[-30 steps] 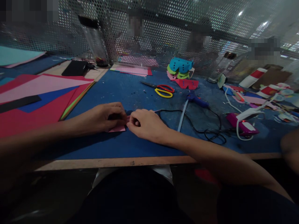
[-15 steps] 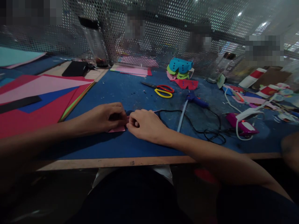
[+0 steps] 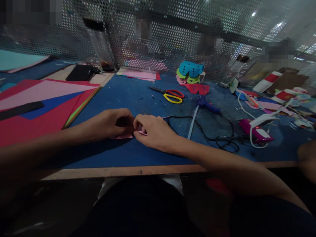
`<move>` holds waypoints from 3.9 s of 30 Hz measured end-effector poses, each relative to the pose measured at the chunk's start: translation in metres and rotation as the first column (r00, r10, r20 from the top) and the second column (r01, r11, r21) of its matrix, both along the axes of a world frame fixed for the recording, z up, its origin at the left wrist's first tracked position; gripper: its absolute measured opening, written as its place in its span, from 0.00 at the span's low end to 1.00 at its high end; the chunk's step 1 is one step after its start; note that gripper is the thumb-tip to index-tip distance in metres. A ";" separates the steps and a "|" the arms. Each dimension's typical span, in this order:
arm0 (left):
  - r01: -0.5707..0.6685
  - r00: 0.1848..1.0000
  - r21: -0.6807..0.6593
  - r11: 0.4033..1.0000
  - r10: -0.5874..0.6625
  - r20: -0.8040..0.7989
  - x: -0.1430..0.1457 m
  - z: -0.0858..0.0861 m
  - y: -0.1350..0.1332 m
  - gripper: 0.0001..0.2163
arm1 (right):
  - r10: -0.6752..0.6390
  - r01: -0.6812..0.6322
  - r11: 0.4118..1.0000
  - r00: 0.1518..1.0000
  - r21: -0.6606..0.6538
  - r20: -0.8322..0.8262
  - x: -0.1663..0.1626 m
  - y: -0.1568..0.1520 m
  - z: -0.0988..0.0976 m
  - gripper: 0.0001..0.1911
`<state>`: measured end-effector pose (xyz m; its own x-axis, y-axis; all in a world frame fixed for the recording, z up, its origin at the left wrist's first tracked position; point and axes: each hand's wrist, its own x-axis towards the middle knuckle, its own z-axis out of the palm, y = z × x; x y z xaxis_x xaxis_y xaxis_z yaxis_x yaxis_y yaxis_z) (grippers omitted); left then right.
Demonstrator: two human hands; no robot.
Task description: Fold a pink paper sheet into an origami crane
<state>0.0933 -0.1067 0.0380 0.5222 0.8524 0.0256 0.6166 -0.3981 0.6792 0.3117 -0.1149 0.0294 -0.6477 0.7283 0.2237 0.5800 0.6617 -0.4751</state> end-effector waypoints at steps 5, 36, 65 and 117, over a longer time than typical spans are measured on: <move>0.006 1.000 -0.010 1.000 -0.006 0.002 -0.003 0.001 0.002 0.07 | 0.066 -0.067 0.997 0.998 0.045 0.022 0.003 -0.002 0.001 0.05; 0.031 0.999 0.055 0.998 -0.029 -0.040 -0.005 0.001 0.002 0.09 | 0.102 -0.177 0.951 0.953 0.253 0.284 0.003 -0.004 0.005 0.13; 0.042 0.997 0.105 0.994 -0.035 -0.071 -0.006 -0.001 0.004 0.10 | 0.165 -0.334 0.854 0.901 0.400 0.400 0.018 -0.011 0.009 0.08; 0.039 0.998 0.106 0.994 -0.034 -0.051 -0.004 -0.001 0.003 0.09 | 0.105 -0.221 0.905 0.944 0.363 0.311 0.008 -0.006 -0.002 0.15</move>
<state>0.0888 -0.1036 0.0373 0.5560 0.8264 0.0891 0.6316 -0.4898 0.6010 0.3195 -0.1206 0.0277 -0.8270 0.4989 0.2593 0.5174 0.8557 0.0038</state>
